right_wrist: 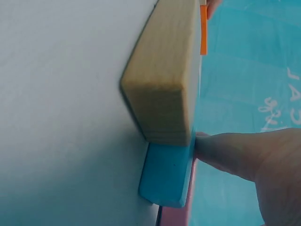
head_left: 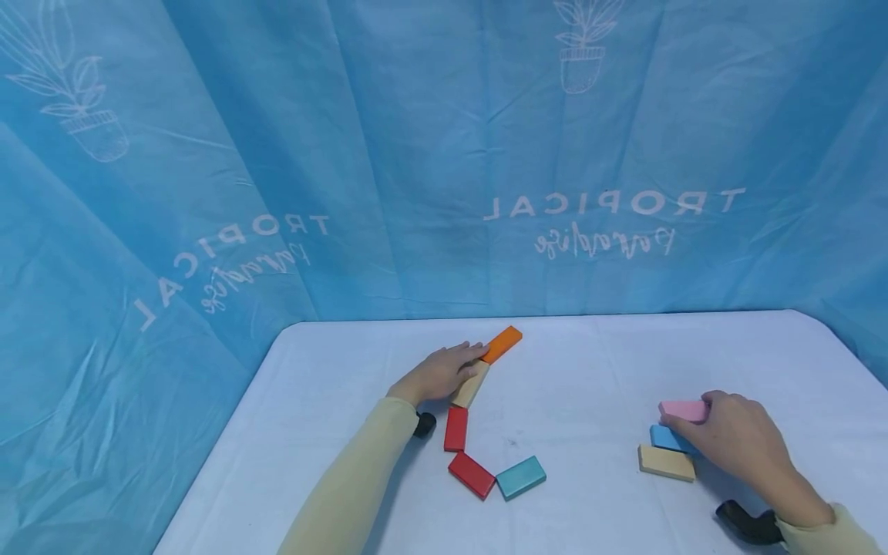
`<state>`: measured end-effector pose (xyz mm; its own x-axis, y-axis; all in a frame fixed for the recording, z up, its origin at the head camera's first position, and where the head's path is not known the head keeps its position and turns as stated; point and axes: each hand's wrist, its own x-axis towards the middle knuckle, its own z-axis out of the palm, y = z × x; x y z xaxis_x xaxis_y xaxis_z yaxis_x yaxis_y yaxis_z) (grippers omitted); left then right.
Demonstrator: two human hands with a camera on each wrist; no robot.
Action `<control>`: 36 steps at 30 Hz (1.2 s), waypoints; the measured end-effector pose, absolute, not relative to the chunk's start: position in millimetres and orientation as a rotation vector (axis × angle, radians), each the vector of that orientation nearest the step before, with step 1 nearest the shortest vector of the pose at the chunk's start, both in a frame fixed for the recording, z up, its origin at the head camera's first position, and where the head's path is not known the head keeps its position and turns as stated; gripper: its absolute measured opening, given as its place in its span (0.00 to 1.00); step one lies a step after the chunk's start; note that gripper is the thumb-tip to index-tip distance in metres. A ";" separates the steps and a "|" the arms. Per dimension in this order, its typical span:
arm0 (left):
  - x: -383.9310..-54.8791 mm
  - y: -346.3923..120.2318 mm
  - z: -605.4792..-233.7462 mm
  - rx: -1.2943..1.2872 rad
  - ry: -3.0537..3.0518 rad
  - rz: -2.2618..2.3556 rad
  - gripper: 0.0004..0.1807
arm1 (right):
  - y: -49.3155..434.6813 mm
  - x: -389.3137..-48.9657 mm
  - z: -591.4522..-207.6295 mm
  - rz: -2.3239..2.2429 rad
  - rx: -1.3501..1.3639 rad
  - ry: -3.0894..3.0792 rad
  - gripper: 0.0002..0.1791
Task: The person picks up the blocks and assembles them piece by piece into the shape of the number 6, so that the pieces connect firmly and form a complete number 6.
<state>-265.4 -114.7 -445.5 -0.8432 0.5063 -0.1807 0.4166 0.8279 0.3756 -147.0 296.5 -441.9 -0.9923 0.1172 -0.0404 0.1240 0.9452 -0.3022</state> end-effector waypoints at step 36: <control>-263.6 -114.3 -444.1 0.714 2.735 0.496 0.28 | 249.7 -129.6 -427.6 -0.729 -0.075 3.200 0.47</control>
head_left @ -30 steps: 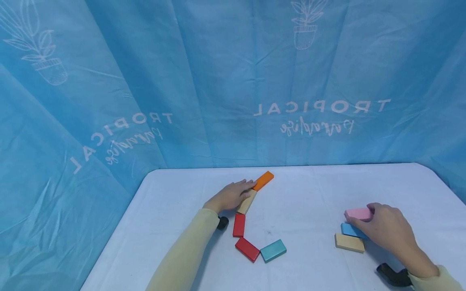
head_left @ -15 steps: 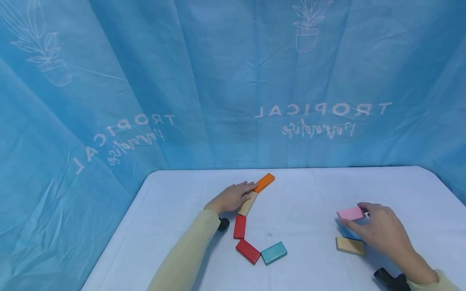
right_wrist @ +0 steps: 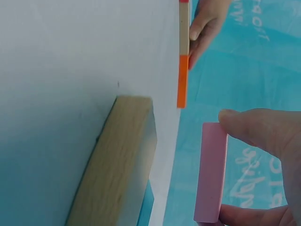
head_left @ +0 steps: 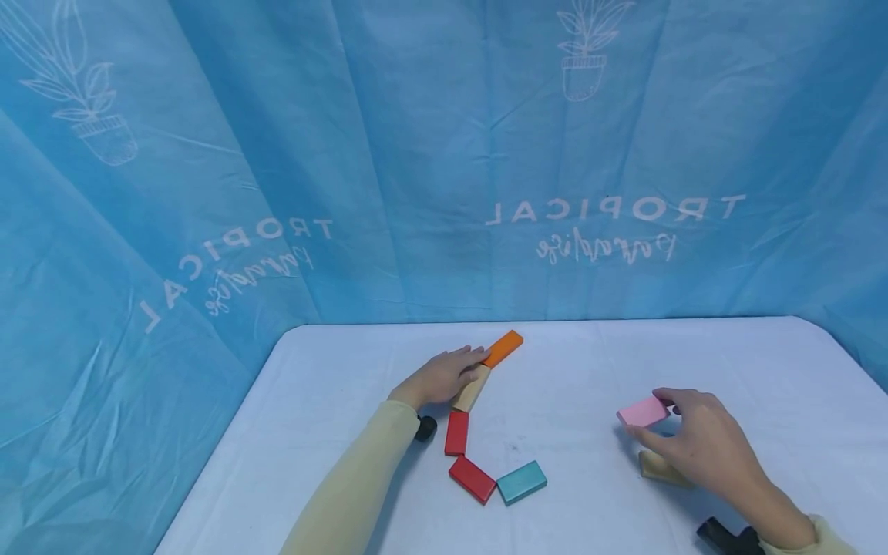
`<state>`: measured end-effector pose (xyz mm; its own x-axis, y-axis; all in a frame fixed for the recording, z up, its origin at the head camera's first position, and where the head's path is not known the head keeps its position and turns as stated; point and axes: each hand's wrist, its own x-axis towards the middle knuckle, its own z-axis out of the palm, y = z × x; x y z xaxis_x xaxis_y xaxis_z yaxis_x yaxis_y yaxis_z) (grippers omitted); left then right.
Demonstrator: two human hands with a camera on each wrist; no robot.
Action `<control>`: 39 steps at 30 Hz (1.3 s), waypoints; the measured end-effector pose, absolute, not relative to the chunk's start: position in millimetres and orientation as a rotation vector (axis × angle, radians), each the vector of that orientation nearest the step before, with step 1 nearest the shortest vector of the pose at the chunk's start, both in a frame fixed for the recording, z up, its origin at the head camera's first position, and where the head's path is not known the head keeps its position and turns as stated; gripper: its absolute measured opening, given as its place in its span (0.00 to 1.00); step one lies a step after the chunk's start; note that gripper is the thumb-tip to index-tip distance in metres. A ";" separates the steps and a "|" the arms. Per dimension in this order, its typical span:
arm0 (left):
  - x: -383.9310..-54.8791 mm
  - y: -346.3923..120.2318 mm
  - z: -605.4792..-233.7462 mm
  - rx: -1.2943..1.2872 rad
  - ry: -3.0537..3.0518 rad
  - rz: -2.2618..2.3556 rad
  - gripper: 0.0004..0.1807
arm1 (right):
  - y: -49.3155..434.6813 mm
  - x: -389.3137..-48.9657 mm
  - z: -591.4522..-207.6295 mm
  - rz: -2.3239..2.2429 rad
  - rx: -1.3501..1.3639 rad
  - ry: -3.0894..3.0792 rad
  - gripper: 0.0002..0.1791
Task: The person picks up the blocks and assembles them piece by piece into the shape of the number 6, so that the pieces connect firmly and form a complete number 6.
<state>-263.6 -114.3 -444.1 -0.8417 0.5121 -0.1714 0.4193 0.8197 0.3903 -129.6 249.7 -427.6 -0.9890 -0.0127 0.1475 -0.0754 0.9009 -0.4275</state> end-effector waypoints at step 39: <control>-262.5 -112.3 -442.1 0.695 2.728 0.484 0.29 | 201.3 -125.6 -439.7 0.650 0.382 -2.896 0.38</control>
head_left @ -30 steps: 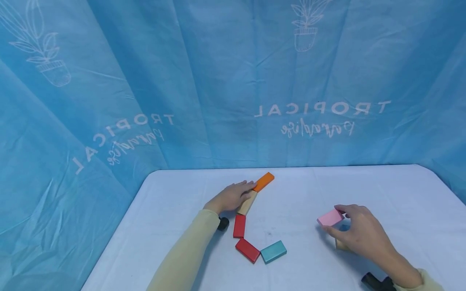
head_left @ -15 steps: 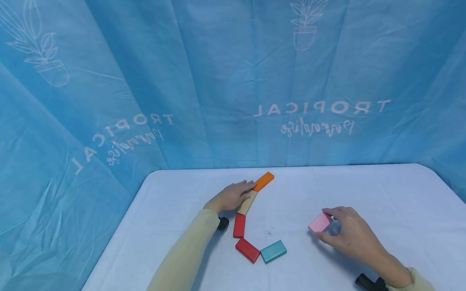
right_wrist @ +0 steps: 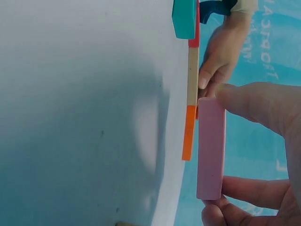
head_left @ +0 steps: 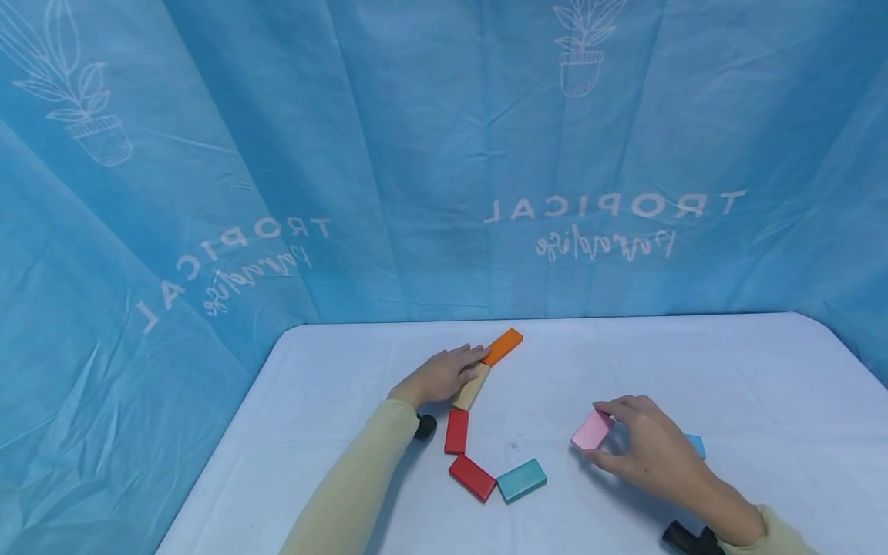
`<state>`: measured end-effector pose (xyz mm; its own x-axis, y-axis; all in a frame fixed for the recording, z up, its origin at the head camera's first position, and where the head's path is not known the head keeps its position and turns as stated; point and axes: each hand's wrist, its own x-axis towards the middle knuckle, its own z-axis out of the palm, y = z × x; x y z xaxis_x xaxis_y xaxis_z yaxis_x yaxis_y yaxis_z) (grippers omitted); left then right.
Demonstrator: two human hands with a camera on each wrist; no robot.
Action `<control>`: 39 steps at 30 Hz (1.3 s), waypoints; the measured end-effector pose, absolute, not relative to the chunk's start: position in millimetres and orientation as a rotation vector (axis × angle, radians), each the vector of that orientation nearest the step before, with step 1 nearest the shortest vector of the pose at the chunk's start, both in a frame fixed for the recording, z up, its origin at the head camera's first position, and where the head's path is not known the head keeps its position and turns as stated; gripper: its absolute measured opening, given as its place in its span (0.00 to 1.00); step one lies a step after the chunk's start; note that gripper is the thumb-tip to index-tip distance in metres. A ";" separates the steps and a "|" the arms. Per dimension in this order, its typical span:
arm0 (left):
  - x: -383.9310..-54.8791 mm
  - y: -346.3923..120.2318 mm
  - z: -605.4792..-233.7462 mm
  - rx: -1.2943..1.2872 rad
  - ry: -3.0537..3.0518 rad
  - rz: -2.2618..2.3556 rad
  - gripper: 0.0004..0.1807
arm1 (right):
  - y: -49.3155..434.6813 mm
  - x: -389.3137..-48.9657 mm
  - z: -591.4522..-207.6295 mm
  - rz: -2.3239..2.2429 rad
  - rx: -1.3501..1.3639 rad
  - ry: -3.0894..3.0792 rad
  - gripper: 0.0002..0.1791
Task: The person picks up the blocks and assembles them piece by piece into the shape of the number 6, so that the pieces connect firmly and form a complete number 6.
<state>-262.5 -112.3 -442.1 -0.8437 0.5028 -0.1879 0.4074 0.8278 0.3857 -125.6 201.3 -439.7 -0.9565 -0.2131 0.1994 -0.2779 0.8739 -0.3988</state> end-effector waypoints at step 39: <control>-264.2 -113.5 -443.2 0.713 2.735 0.478 0.29 | 170.5 -134.1 -446.9 0.645 0.524 -3.081 0.39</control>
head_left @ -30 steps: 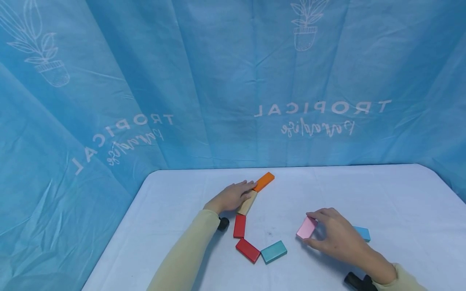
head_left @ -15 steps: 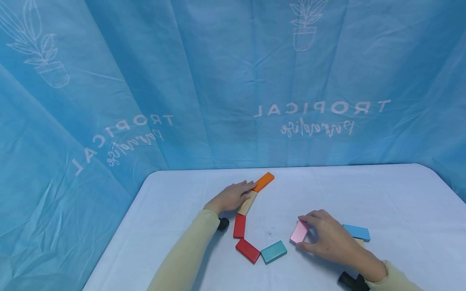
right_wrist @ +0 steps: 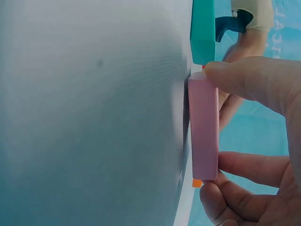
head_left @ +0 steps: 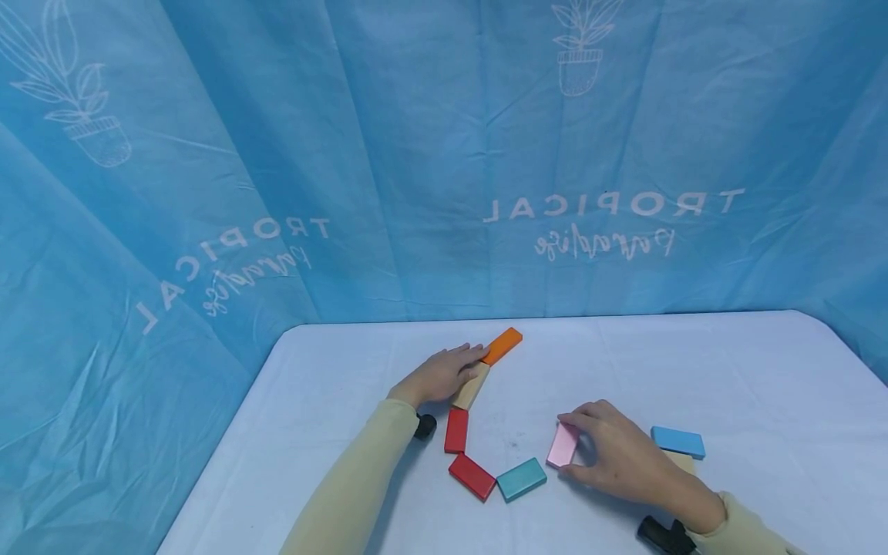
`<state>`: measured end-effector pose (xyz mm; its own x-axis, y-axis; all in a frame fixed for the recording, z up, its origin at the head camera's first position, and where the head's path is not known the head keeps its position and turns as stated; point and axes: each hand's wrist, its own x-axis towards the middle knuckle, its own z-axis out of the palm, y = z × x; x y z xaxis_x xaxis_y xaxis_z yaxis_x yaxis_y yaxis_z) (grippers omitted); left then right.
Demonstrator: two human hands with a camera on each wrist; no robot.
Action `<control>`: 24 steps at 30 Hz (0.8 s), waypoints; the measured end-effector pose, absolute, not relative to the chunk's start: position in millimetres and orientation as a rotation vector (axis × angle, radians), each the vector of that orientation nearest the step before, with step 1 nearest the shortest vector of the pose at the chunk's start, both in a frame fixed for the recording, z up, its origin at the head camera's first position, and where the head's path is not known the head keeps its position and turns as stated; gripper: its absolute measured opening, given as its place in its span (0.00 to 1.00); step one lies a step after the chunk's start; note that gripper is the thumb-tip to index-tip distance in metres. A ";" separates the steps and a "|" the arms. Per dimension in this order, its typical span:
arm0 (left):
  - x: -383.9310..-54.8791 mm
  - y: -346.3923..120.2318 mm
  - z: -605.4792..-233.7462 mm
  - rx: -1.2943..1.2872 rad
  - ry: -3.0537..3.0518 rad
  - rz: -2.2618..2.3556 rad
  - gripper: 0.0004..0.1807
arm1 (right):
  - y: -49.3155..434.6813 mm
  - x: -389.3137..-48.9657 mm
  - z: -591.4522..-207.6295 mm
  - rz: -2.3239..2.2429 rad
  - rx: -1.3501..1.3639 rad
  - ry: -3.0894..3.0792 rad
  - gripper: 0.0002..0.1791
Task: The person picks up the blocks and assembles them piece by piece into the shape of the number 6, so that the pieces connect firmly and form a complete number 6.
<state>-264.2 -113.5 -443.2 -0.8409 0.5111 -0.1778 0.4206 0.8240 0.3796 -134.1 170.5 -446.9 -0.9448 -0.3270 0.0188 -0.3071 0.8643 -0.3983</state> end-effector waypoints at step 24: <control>-263.8 -112.7 -442.4 0.699 2.727 0.484 0.29 | 164.7 -140.3 -449.9 -0.620 -0.628 2.945 0.39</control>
<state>-263.8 -112.7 -442.4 -0.8423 0.5055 -0.1870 0.4103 0.8263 0.3858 -140.3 164.7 -449.9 -0.9144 -0.4043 0.0180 -0.3773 0.8356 -0.3993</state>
